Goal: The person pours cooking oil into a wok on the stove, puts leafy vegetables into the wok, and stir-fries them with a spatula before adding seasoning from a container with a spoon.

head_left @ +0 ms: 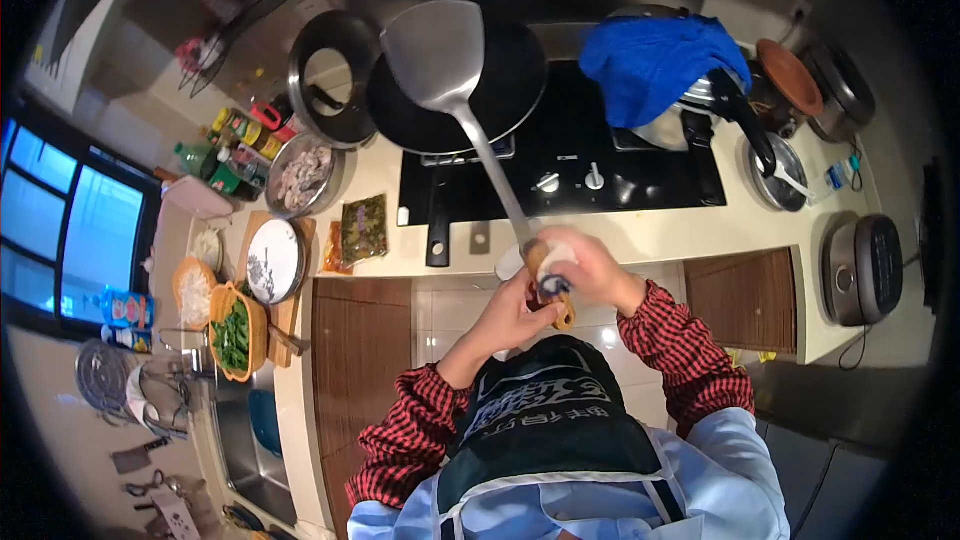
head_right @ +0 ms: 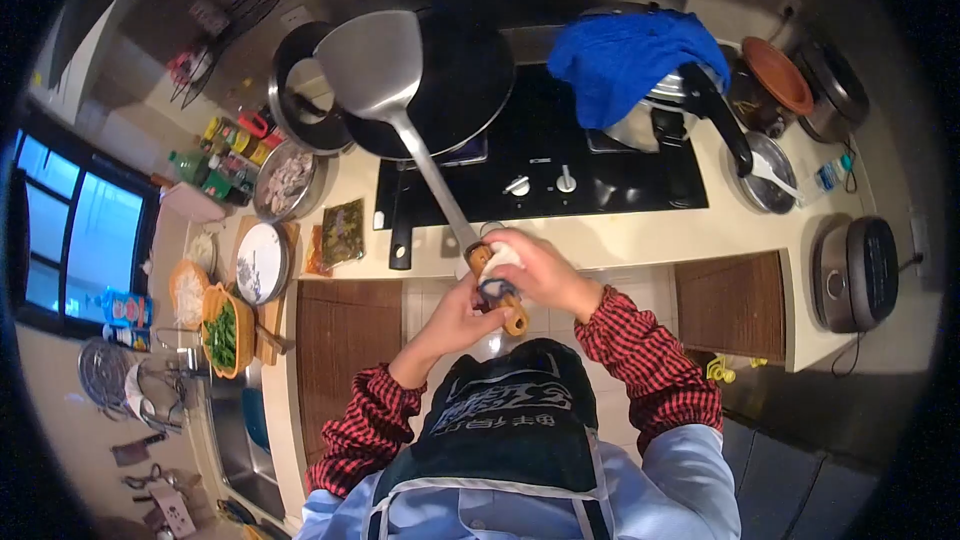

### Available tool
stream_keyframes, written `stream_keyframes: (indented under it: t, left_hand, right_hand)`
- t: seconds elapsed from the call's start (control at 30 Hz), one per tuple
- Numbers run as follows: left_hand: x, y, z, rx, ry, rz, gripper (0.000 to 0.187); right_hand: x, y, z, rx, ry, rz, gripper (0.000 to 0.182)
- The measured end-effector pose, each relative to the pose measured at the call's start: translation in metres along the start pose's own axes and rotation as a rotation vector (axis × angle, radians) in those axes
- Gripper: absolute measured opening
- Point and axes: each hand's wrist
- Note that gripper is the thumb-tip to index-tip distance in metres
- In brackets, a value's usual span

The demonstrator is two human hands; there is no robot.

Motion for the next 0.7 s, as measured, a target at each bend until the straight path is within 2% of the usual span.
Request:
stream_keyframes:
  t: [0.07, 0.13, 0.2, 0.23, 0.27, 0.33, 0.37, 0.4, 0.47, 0.5, 0.53, 0.6, 0.63, 0.7]
  left_hand:
    - [0.008, -0.008, -0.001, -0.002, -0.005, -0.045, 0.040]
    - [0.018, -0.020, -0.005, -0.046, -0.151, -0.135, 0.037]
    - [0.032, -0.030, -0.008, -0.029, -0.144, -0.141, 0.038]
    - [0.040, -0.036, -0.006, 0.015, -0.118, -0.147, 0.038]
    - [0.041, -0.041, -0.014, -0.079, -0.169, -0.187, 0.038]
    - [0.046, -0.048, -0.035, -0.225, -0.282, -0.238, 0.037]
    - [0.052, -0.052, -0.038, -0.272, -0.354, -0.247, 0.036]
    - [0.059, -0.059, -0.035, -0.296, -0.218, -0.299, 0.039]
    - [0.067, -0.069, -0.034, -0.357, -0.230, -0.317, 0.045]
    - [0.074, -0.081, -0.047, -0.401, -0.131, -0.347, 0.045]
    - [0.082, -0.092, -0.059, -0.445, -0.030, -0.364, 0.045]
    - [0.096, -0.106, -0.067, -0.535, 0.057, -0.551, 0.039]
    - [0.114, -0.118, -0.070, -0.433, 0.253, -0.467, 0.047]
    - [0.145, -0.143, -0.094, -0.384, 0.353, -0.463, 0.047]
  right_hand:
    - [-0.003, 0.009, -0.019, 0.019, 0.066, 0.029, 0.033]
    - [-0.014, 0.016, -0.037, -0.100, 0.005, -0.020, 0.037]
    - [-0.028, 0.023, -0.048, -0.142, -0.326, -0.190, 0.048]
    - [-0.030, 0.023, -0.042, -0.066, -0.462, -0.270, 0.057]
    - [-0.033, 0.017, -0.027, 0.017, -0.591, -0.357, 0.066]
    - [-0.051, -0.003, 0.014, -0.076, -0.313, -0.214, 0.091]
    - [-0.076, -0.014, 0.018, -0.023, -0.037, -0.169, 0.099]
    - [-0.102, -0.021, 0.022, 0.015, 0.241, -0.117, 0.108]
    - [-0.140, -0.025, 0.039, 0.103, 0.201, -0.145, 0.114]
    - [-0.164, -0.021, 0.044, 0.133, 0.442, -0.245, 0.113]
    - [-0.185, -0.011, 0.069, 0.174, 0.445, -0.352, 0.100]
    - [-0.216, 0.007, 0.102, 0.172, 0.658, -0.362, 0.085]
    - [-0.229, 0.016, 0.108, 0.249, 0.504, -0.405, 0.068]
    - [-0.246, 0.026, 0.116, 0.224, 0.559, -0.419, 0.062]
Point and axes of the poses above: each hand's wrist, its own y-axis towards the middle knuckle, its own x-axis out of the back of the hand, z = x × y, and after that the axes turned 11 degrees about -x, right-handed
